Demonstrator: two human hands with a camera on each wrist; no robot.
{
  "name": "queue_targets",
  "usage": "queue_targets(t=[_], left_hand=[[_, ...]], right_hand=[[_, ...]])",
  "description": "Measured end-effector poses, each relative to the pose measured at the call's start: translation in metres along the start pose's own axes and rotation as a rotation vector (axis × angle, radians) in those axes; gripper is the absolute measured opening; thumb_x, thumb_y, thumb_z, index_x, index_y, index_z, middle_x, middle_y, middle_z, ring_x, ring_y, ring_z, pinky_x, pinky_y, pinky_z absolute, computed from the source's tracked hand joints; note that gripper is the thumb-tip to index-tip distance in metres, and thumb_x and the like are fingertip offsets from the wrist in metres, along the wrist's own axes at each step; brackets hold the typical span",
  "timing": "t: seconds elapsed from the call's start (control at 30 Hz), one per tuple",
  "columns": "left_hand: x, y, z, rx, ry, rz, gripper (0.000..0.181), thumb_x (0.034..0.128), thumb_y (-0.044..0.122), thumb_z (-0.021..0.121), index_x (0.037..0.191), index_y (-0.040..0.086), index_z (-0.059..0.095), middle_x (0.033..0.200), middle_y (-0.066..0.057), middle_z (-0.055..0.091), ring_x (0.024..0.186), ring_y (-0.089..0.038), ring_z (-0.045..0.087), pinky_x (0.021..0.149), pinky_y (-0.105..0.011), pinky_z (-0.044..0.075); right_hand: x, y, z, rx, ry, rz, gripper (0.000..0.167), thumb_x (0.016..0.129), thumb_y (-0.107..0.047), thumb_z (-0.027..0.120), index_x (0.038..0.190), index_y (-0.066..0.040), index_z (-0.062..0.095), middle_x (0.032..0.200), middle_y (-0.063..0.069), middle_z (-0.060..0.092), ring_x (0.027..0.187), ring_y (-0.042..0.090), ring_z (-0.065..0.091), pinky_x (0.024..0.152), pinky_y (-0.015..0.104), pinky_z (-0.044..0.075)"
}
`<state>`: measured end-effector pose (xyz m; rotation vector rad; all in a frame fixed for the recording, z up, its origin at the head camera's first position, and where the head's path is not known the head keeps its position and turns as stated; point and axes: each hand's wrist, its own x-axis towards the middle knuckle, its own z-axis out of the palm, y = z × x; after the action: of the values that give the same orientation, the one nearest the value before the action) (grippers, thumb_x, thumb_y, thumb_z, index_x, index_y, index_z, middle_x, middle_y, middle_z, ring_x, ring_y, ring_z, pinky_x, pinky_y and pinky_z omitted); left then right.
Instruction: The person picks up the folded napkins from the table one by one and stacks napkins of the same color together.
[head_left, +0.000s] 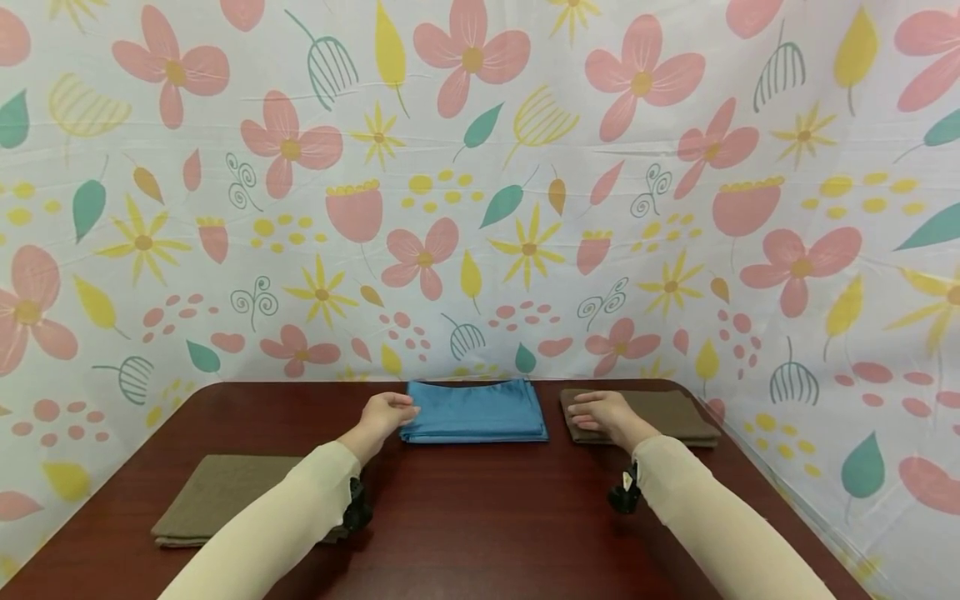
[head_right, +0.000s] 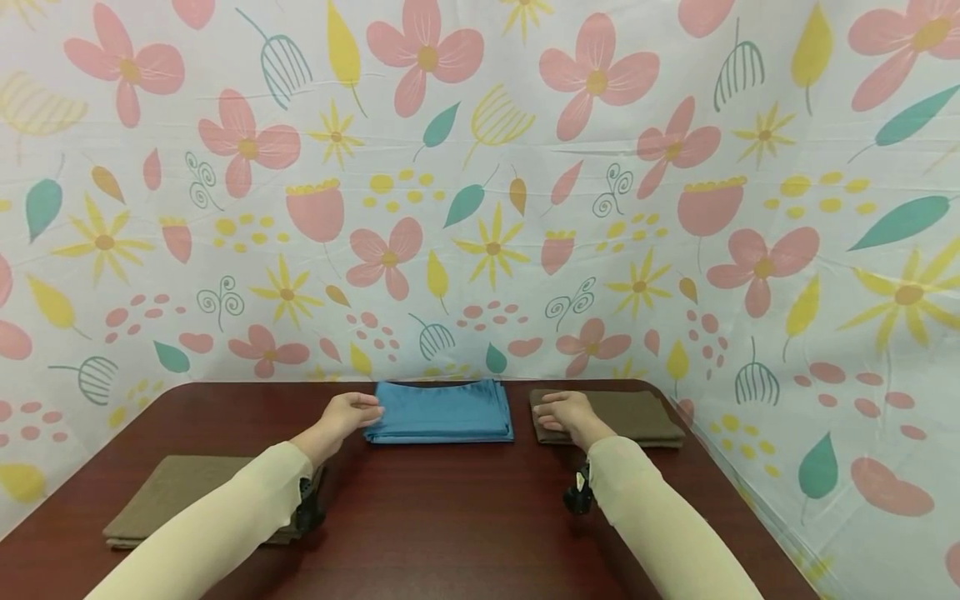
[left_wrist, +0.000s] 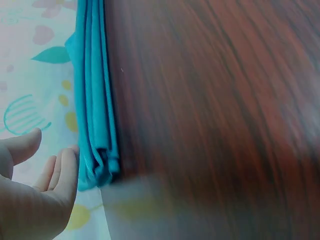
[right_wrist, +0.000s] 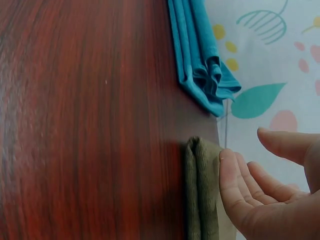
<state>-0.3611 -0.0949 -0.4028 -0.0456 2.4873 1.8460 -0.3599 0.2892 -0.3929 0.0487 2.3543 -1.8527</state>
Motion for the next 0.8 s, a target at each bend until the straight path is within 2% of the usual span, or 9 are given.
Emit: queue_targets(t=[0.1, 0.2, 0.33, 0.5, 0.6, 0.73, 0.8], left_hand=[[0.003, 0.002, 0.007, -0.042, -0.033, 0.003, 0.039, 0.0942, 0.009, 0.063, 0.129, -0.007, 0.055, 0.126, -0.025, 0.058, 0.117, -0.037, 0.06, 0.101, -0.045, 0.049], [0.004, 0.007, 0.014, -0.096, -0.07, 0.013, 0.042, 0.0934, 0.01, 0.065, 0.13, -0.006, 0.055, 0.127, -0.025, 0.056, 0.118, -0.036, 0.059, 0.1, -0.044, 0.051], [0.005, 0.015, 0.024, -0.15, -0.118, 0.031, 0.045, 0.0932, 0.012, 0.066, 0.133, -0.003, 0.053, 0.128, -0.023, 0.056, 0.119, -0.035, 0.059, 0.099, -0.042, 0.052], [0.005, 0.025, 0.037, -0.152, -0.18, 0.028, 0.049, 0.0943, 0.015, 0.065, 0.138, -0.001, 0.049, 0.137, -0.023, 0.052, 0.122, -0.036, 0.057, 0.1, -0.043, 0.051], [0.005, 0.03, 0.047, -0.165, -0.204, 0.022, 0.052, 0.0942, 0.014, 0.065, 0.139, -0.002, 0.047, 0.14, -0.024, 0.048, 0.124, -0.037, 0.055, 0.101, -0.042, 0.05], [0.007, 0.034, 0.064, -0.199, -0.224, 0.008, 0.055, 0.0939, 0.016, 0.066, 0.14, -0.004, 0.045, 0.144, -0.024, 0.045, 0.125, -0.037, 0.054, 0.101, -0.042, 0.05], [0.006, 0.036, 0.073, -0.223, -0.233, -0.004, 0.056, 0.094, 0.018, 0.066, 0.141, -0.004, 0.044, 0.144, -0.024, 0.045, 0.126, -0.036, 0.054, 0.102, -0.041, 0.05]], right_hand=[[-0.001, 0.0, -0.004, -0.029, 0.016, 0.014, 0.057, 0.09, -0.01, 0.068, 0.136, 0.014, 0.045, 0.114, 0.027, 0.065, 0.086, 0.018, 0.072, 0.076, 0.028, 0.06], [-0.002, -0.003, -0.006, -0.06, 0.057, 0.047, 0.054, 0.094, -0.008, 0.063, 0.139, 0.013, 0.041, 0.12, 0.025, 0.064, 0.091, 0.017, 0.071, 0.079, 0.027, 0.059], [-0.004, -0.008, -0.013, -0.057, 0.064, 0.044, 0.054, 0.095, -0.008, 0.061, 0.139, 0.014, 0.04, 0.114, 0.018, 0.068, 0.09, 0.014, 0.07, 0.081, 0.027, 0.059], [-0.005, -0.012, -0.026, -0.047, 0.076, 0.051, 0.056, 0.095, -0.01, 0.061, 0.141, 0.012, 0.039, 0.114, 0.013, 0.068, 0.092, 0.012, 0.068, 0.085, 0.029, 0.058], [-0.006, -0.014, -0.038, -0.042, 0.089, 0.055, 0.056, 0.097, -0.011, 0.059, 0.143, 0.011, 0.037, 0.127, 0.02, 0.063, 0.106, 0.021, 0.066, 0.092, 0.031, 0.055], [-0.008, -0.017, -0.056, -0.075, 0.091, 0.061, 0.058, 0.099, -0.015, 0.055, 0.147, 0.008, 0.032, 0.143, 0.023, 0.047, 0.13, 0.034, 0.049, 0.102, 0.036, 0.049], [-0.01, -0.018, -0.064, -0.106, 0.092, 0.063, 0.059, 0.1, -0.017, 0.054, 0.148, 0.007, 0.03, 0.147, 0.024, 0.042, 0.134, 0.036, 0.043, 0.106, 0.039, 0.046]])
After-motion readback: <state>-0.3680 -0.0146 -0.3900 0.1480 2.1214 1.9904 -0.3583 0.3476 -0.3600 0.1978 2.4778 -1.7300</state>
